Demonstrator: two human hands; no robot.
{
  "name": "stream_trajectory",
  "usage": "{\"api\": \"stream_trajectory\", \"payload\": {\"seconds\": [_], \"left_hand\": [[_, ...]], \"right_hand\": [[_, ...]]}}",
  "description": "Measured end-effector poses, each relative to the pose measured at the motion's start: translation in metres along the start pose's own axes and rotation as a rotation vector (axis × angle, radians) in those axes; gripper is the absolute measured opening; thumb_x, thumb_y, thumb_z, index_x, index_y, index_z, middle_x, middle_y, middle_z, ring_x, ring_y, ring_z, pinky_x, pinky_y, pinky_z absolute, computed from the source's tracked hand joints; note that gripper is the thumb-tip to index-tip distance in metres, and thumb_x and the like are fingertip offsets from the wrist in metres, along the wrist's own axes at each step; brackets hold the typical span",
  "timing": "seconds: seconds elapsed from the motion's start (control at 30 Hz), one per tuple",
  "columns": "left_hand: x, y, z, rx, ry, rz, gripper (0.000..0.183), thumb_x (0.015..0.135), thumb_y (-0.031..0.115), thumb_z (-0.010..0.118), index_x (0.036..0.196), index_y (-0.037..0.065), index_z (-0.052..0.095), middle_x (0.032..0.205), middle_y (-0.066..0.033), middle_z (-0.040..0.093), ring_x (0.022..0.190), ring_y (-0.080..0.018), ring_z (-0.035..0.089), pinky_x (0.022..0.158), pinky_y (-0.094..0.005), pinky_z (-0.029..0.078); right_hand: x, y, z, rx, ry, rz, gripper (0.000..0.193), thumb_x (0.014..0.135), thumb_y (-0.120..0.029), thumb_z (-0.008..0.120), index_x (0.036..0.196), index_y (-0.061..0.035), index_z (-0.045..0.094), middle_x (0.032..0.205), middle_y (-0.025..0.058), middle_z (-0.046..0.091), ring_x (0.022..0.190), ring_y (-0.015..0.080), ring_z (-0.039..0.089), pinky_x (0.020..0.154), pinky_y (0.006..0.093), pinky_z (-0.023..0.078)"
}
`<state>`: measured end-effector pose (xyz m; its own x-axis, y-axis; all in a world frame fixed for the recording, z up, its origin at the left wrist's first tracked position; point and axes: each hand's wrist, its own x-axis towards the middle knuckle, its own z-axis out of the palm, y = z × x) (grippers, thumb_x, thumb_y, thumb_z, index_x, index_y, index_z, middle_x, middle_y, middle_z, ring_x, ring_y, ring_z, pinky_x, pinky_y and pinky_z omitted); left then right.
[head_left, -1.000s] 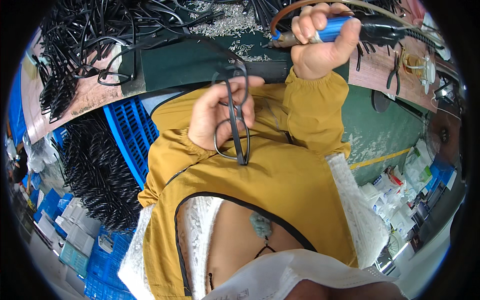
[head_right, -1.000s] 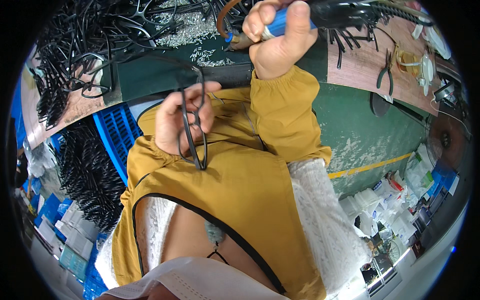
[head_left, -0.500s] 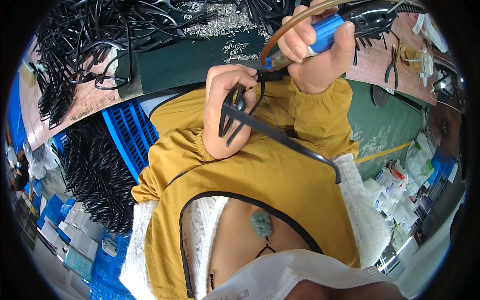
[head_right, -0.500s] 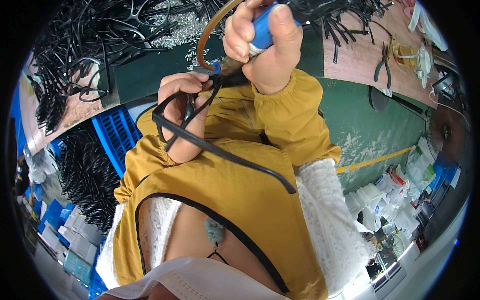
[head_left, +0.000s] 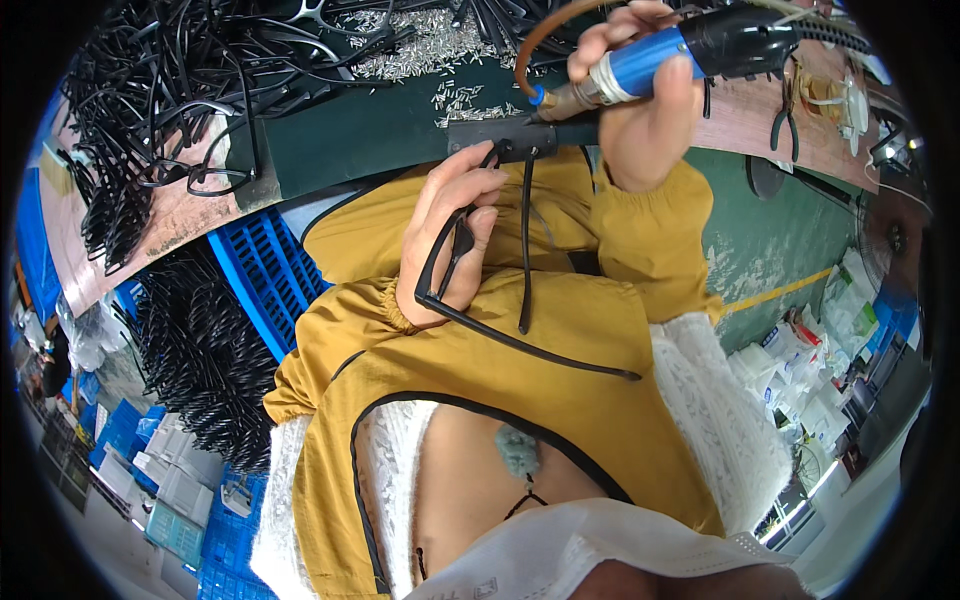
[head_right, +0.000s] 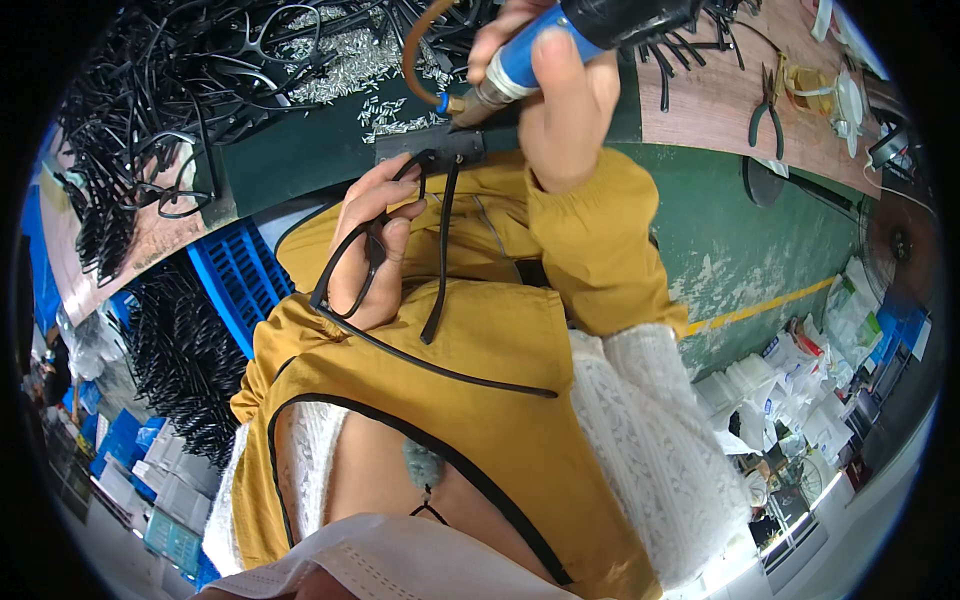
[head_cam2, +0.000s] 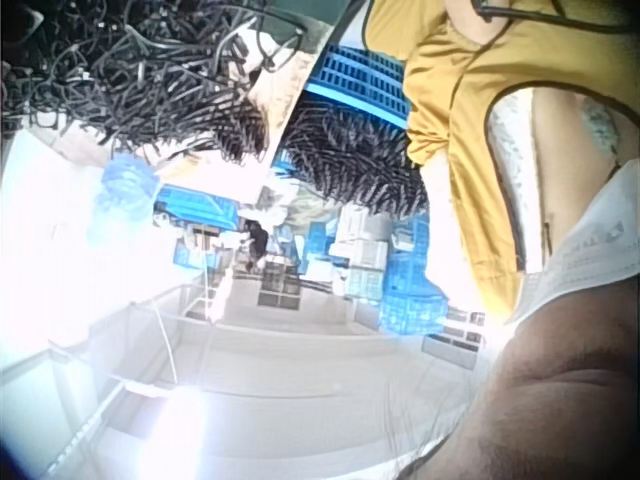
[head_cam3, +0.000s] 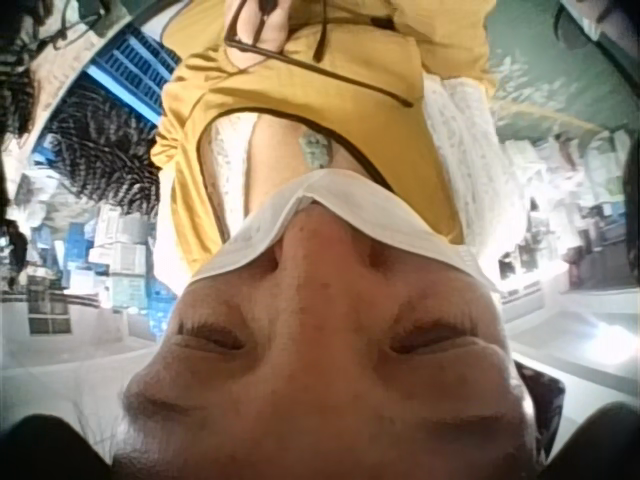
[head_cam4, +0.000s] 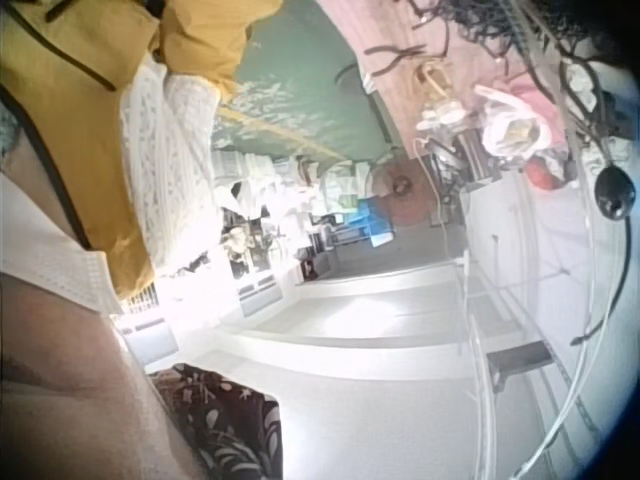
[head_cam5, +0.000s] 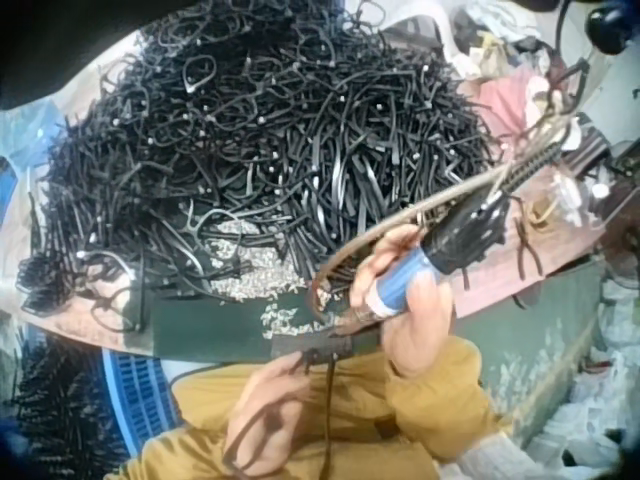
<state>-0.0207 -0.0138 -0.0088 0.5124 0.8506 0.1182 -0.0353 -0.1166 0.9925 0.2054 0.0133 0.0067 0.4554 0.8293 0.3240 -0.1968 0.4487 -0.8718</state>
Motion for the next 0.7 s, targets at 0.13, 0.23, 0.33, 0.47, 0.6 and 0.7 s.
{"api": "stream_trajectory", "payload": {"seconds": [0.13,0.23,0.33,0.47,0.6,0.7], "left_hand": [[0.004,0.001,-0.001,-0.011,0.006,0.016,0.023,0.102,0.005,0.061,0.125,0.003,0.064,0.136,-0.0219,0.056,0.106,-0.0239,0.065,0.093,-0.0343,0.054],[0.006,0.001,0.000,0.012,-0.021,0.010,0.023,0.104,0.006,0.057,0.125,0.000,0.061,0.141,-0.0222,0.052,0.117,-0.0270,0.062,0.097,-0.0376,0.054],[0.008,0.004,0.002,-0.034,-0.021,0.015,0.026,0.107,0.013,0.054,0.128,-0.002,0.057,0.146,-0.0223,0.046,0.126,-0.0291,0.057,0.101,-0.0405,0.057],[0.009,0.008,0.005,-0.394,0.127,-0.168,0.030,0.106,0.010,0.056,0.134,0.001,0.049,0.145,-0.0199,0.049,0.134,-0.0322,0.054,0.099,-0.0449,0.061],[0.009,0.008,0.005,-0.439,0.129,-0.175,0.028,0.105,0.011,0.059,0.131,0.001,0.053,0.146,-0.0179,0.048,0.132,-0.0259,0.053,0.101,-0.0404,0.058],[0.007,0.008,0.004,-0.405,0.107,-0.170,0.029,0.105,0.010,0.059,0.131,0.001,0.052,0.147,-0.0196,0.048,0.133,-0.0270,0.054,0.101,-0.0398,0.058]], "right_hand": [[-0.057,-0.021,-0.005,-0.759,0.065,-0.185,0.023,0.091,0.000,0.064,0.114,-0.0012,0.061,0.103,0.0099,0.061,0.089,0.0220,0.063,0.078,0.0321,0.052],[-0.093,-0.016,-0.006,-0.891,-0.448,-0.380,0.028,0.078,0.010,0.071,0.102,-0.0042,0.068,0.104,0.0089,0.062,0.089,0.0242,0.063,0.076,0.0320,0.053],[-0.101,-0.014,-0.008,-0.912,-0.474,-0.206,0.025,0.083,0.009,0.070,0.104,-0.0050,0.068,0.103,0.0104,0.063,0.090,0.0235,0.064,0.073,0.0327,0.055],[-0.092,-0.022,-0.003,-0.215,0.023,0.078,0.012,0.095,0.001,0.066,0.106,-0.0010,0.067,0.101,0.0133,0.066,0.088,0.0213,0.066,0.077,0.0307,0.054],[-0.082,-0.022,0.001,-0.665,-0.044,0.227,0.015,0.100,-0.005,0.065,0.111,0.0045,0.067,0.106,0.0116,0.068,0.088,0.0159,0.068,0.077,0.0284,0.055],[-0.084,-0.015,0.004,-0.516,0.038,0.189,0.016,0.101,-0.006,0.066,0.111,0.0053,0.068,0.107,0.0117,0.068,0.087,0.0142,0.069,0.076,0.0260,0.056]]}}
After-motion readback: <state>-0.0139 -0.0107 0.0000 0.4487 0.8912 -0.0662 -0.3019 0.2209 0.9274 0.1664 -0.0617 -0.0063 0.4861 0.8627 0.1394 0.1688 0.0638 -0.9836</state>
